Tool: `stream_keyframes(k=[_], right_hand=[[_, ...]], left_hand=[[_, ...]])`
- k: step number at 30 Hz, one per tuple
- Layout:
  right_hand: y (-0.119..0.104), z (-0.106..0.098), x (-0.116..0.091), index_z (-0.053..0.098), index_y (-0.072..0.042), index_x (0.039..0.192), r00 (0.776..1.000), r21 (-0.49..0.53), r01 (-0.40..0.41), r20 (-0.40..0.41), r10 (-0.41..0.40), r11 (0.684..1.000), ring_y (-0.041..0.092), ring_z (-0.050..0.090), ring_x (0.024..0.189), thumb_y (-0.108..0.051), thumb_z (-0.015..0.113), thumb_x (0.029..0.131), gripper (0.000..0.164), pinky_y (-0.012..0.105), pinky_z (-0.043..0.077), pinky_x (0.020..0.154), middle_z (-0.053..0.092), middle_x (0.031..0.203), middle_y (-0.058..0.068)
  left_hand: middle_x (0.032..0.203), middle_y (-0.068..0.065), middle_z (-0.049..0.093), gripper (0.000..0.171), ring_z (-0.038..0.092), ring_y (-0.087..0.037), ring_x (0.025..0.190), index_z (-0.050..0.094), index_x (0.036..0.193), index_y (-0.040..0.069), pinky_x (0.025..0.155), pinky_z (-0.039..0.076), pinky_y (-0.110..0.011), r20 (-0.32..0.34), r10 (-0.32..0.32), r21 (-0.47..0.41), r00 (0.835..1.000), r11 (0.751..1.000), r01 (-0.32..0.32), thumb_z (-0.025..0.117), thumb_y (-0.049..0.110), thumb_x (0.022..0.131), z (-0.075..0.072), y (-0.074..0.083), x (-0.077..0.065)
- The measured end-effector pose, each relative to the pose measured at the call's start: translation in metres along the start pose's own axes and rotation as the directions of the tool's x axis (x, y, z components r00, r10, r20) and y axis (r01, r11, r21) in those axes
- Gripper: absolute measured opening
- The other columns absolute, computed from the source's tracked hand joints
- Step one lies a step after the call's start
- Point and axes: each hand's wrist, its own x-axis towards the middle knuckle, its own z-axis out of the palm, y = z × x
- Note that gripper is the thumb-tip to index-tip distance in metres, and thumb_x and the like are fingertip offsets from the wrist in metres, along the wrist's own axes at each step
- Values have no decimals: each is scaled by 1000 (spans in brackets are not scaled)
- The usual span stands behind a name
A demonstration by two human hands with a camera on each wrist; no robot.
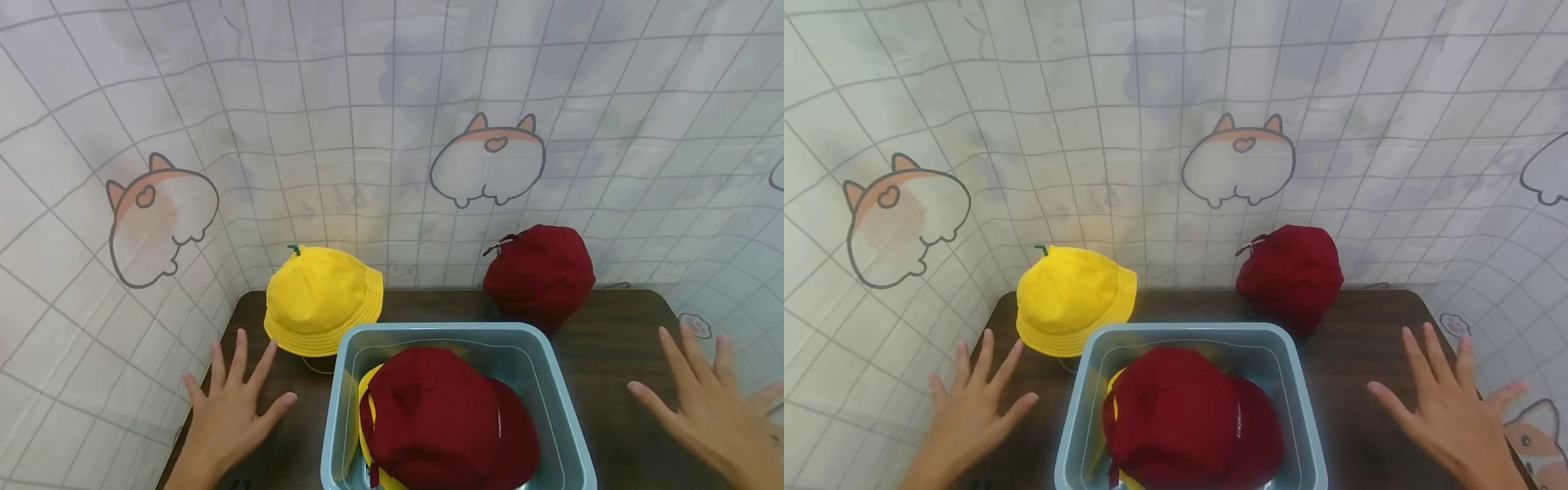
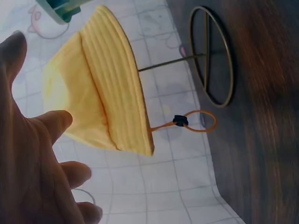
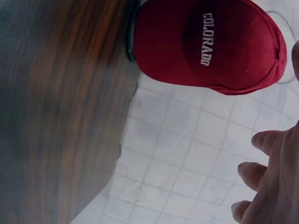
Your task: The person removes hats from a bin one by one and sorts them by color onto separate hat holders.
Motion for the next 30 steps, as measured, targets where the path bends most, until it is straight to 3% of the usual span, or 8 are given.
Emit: stream_keyframes(k=[6,10,14,16,18,21,25,30], right_hand=[[-15,-8,3,0,-25,166,997,44,64,-33,-63,997,37,-27,153,-58,62,94,101,77,-34,91,-10,172,2],[-32,-19,9,3,-23,166,989,64,136,-72,-132,989,35,-16,157,-52,64,95,98,81,-26,98,-1,173,1],[-53,-30,17,8,-22,166,970,67,223,-115,-215,973,32,-2,160,-49,65,96,95,78,-20,107,21,170,13],[-64,-36,19,12,-22,166,956,82,270,-141,-257,959,26,6,160,-47,66,95,93,75,-16,113,33,164,19],[-76,-41,22,16,-22,166,939,94,319,-162,-302,943,20,12,160,-46,67,94,91,71,-11,119,40,160,21],[-96,-50,25,20,-24,165,920,118,372,-180,-349,921,20,28,155,-43,70,92,91,61,0,126,47,157,17],[-124,-62,28,24,-25,164,891,115,435,-198,-408,893,31,57,133,-41,73,88,92,36,15,129,60,146,8],[-157,-69,33,32,-23,162,824,82,544,-236,-514,835,23,67,114,-42,77,85,91,42,50,104,72,128,-2]], left_hand=[[172,-11,6,76,4,-57,152,21,164,32,96,1,-93,-10,60,-139,998,988,-60,53,59,101,-3,8,-3],[171,-11,16,69,19,-55,151,22,164,33,100,6,-91,-46,99,-267,994,958,-108,53,46,104,-5,18,-5],[168,-11,28,62,32,-47,149,25,164,30,103,18,-86,-116,143,-358,983,917,-175,51,32,107,-6,32,-5],[167,-9,32,60,36,-40,149,26,164,28,117,23,-70,-145,167,-398,975,892,-212,49,26,108,-6,39,-5],[166,-8,34,59,38,-35,148,26,164,25,126,24,-43,-165,191,-449,968,859,-246,47,20,109,-7,46,-4],[165,-5,36,55,38,-28,149,27,163,24,117,15,-7,-163,202,-535,966,805,-259,42,16,110,-7,57,-2],[161,-5,43,51,49,-28,140,32,162,21,116,36,-23,-161,179,-602,971,762,-240,38,14,111,-7,72,0],[157,-7,47,47,52,-26,138,38,159,16,110,47,-44,-112,113,-690,987,706,-159,37,18,112,-4,89,2]])
